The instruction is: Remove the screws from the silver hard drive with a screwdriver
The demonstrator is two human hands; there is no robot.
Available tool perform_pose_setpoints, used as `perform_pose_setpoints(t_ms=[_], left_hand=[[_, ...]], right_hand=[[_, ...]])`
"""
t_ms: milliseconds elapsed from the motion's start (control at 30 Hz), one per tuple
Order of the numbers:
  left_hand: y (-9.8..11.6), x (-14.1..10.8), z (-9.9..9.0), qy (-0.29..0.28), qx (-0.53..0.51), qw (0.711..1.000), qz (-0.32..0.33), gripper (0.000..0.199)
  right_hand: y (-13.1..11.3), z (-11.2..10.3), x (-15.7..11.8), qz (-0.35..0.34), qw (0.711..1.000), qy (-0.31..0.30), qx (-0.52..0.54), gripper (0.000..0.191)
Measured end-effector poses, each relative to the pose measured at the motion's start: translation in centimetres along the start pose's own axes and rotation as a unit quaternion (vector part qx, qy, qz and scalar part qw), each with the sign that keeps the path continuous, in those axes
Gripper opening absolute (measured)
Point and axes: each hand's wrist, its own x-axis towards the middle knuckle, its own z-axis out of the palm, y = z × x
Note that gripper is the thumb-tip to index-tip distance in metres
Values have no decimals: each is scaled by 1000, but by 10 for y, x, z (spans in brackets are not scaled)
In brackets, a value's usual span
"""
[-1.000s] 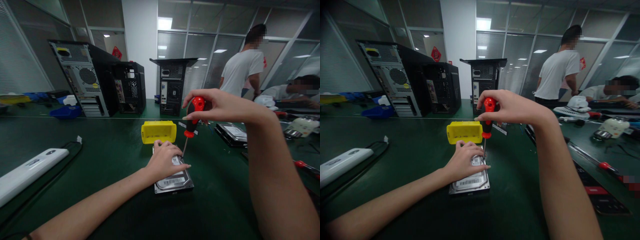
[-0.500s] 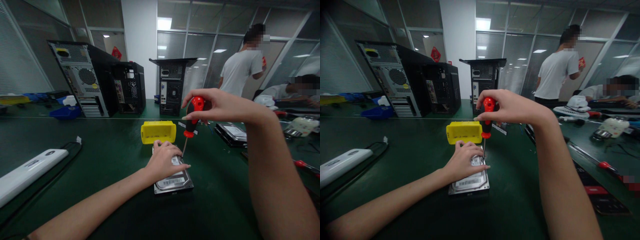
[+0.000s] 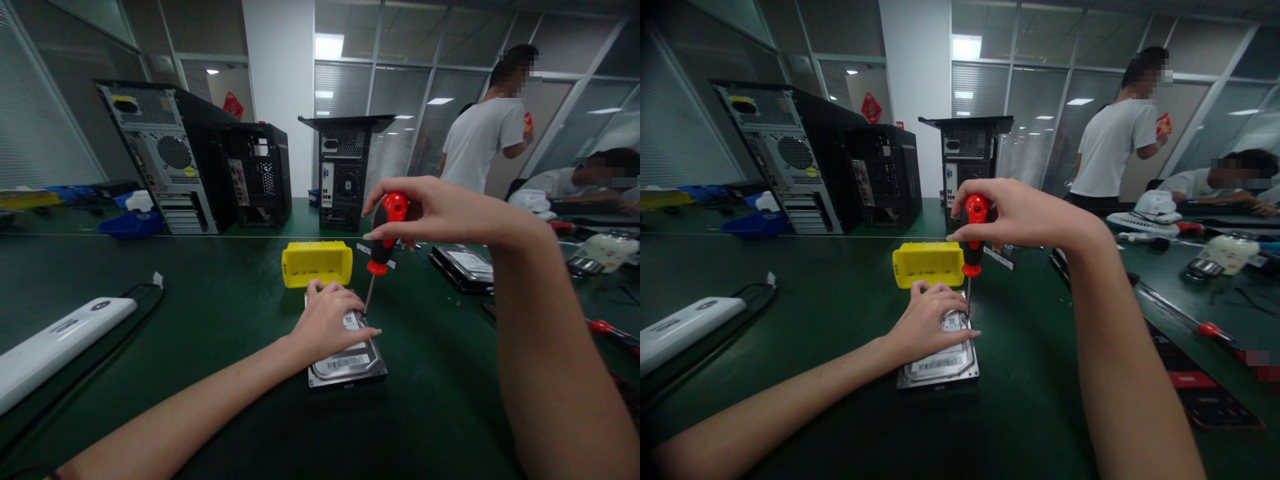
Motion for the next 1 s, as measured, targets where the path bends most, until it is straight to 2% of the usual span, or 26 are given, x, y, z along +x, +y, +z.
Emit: perform_pose_setpoints(t_ms=[1000], left_hand=[[1,0,-2,-9,-1,1000,-6,39]], right_hand=[[-2,-1,0,4,1000,-5,-3,39]])
